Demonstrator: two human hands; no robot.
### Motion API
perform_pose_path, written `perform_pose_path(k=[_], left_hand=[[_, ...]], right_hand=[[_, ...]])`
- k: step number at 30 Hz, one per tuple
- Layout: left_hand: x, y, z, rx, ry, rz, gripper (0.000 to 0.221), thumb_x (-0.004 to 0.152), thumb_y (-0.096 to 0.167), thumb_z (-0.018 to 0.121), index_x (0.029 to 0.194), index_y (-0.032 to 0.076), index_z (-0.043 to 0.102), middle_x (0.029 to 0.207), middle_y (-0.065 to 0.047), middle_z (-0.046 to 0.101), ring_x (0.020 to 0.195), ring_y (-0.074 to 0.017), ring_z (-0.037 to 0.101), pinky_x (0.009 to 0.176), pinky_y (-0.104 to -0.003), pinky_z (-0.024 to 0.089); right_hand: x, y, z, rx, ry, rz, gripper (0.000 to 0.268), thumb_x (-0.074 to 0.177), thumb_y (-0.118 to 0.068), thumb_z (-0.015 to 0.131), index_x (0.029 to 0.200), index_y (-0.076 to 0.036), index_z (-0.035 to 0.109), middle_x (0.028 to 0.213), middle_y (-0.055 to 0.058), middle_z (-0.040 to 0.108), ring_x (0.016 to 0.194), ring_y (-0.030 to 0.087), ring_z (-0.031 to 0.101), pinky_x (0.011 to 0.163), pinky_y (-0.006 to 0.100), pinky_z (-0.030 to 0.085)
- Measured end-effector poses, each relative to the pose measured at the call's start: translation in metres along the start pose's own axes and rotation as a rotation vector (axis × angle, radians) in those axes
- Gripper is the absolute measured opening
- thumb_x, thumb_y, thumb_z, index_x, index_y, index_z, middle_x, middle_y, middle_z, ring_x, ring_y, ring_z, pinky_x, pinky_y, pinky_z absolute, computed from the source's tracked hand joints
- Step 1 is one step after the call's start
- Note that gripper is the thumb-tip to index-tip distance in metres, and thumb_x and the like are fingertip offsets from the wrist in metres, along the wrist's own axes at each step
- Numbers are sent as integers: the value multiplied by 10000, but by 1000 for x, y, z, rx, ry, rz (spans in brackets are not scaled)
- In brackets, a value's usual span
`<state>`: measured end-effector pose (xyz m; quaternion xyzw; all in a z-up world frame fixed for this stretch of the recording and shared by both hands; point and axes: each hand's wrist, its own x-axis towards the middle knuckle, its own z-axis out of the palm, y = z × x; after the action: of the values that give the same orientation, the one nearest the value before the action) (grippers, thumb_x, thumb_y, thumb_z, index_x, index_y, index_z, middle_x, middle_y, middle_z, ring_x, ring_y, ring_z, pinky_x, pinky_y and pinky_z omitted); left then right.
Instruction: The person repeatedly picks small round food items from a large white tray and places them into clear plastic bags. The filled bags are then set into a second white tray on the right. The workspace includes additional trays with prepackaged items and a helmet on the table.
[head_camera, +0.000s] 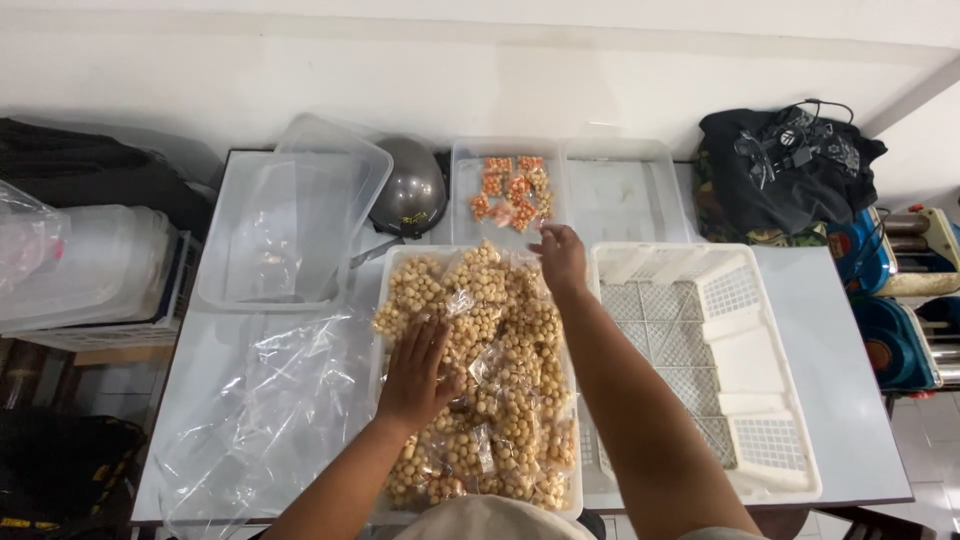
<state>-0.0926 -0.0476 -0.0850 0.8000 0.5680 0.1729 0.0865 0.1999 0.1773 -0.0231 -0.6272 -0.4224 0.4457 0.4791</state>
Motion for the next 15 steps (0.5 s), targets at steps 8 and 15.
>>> perform_pose_path(k=[8,15], left_hand=[[3,9,-18,-50,-165,-78,935,1171,557,601,1930,222,171,1969,-133,190,1806,-434,172,1430,-663,240],[2,8,-18,-80,-161,-84,926,1185,652,553,1923,231,184,1968,-114,192,1808,-423,170,1428,-679,227]], right_hand=[[-16,39,-47,-1070,-363,-256,649,957,-420,900,1540,-168,767,1445,158,816,1357,446,748,1168,613,603],[6,112,-51,-1017,-294,-217,205,1158,-361,676,1205,-196,788,1030,102,870,1034,405,875,944,561,674]])
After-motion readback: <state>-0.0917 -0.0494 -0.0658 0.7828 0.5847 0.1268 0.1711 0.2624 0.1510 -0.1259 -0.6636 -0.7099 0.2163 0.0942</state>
